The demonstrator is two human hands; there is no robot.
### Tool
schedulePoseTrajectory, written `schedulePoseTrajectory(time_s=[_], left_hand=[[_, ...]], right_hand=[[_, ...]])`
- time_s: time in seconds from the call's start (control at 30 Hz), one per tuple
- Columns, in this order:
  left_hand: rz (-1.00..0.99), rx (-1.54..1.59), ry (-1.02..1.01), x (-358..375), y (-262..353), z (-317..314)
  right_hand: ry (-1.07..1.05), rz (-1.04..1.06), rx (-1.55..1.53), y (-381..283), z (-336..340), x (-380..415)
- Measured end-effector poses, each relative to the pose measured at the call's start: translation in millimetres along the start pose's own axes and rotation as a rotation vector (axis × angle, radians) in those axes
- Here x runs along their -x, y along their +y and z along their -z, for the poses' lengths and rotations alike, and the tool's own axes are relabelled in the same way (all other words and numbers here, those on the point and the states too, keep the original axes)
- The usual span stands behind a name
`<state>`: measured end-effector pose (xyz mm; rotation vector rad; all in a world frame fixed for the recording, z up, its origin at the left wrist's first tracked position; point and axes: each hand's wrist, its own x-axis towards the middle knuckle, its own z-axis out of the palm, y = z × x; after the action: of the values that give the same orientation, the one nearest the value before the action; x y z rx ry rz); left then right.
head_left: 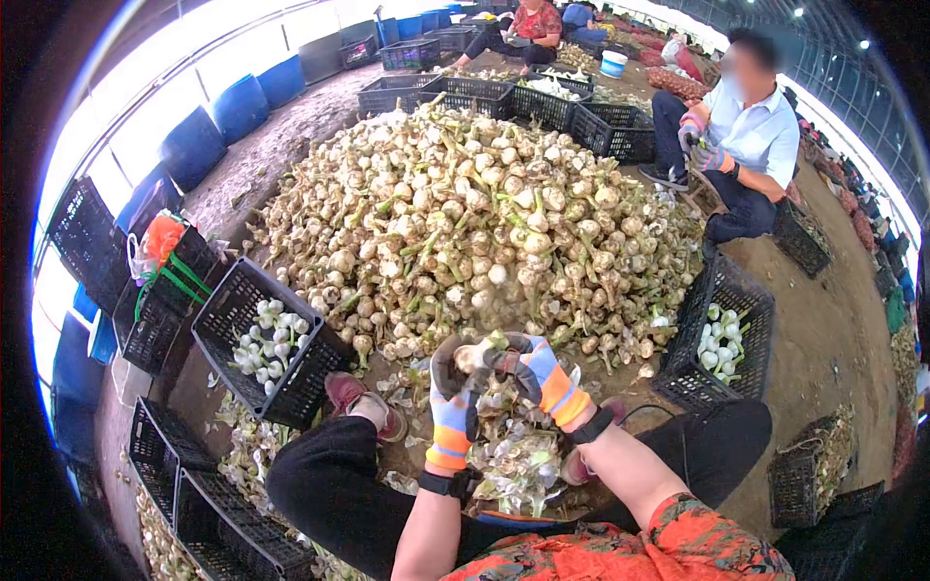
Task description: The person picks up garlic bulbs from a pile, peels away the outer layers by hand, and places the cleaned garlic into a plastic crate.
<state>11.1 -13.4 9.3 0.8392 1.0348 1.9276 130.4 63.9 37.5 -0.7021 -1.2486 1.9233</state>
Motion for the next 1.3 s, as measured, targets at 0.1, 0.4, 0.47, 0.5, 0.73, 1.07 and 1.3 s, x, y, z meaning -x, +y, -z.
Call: schedulePoseTrajectory(time_s=[0.1,0.4,0.47,0.5,0.73,1.07,1.3], left_hand=[[0.097,0.215,0.039,2.0,13.3,-6.6],[0.261,0.079,0.048,1.3,25.0,-15.2],[0.333,0.157,-0.006,-0.6,28.6,-9.7],[0.345,0.147,-0.024,-0.1,29.7,-8.0],[0.243,0.071,-0.101,-0.5,24.7,-3.0],[0.184,-0.065,-0.194,-0.5,12.7,1.6],[0.191,-0.161,-0.222,3.1,9.8,8.2]], right_hand=[[0.027,0.219,0.479,21.9,30.2,-7.8],[0.231,0.027,0.386,-0.8,9.0,5.8],[0.21,0.037,0.444,2.7,13.2,6.2],[0.186,0.048,0.505,4.1,14.7,4.5],[0.379,0.178,0.431,9.3,44.6,-9.0],[-0.169,0.299,1.322,-42.9,-2.4,2.6],[-0.33,0.245,1.631,-69.2,-22.2,-1.3]])
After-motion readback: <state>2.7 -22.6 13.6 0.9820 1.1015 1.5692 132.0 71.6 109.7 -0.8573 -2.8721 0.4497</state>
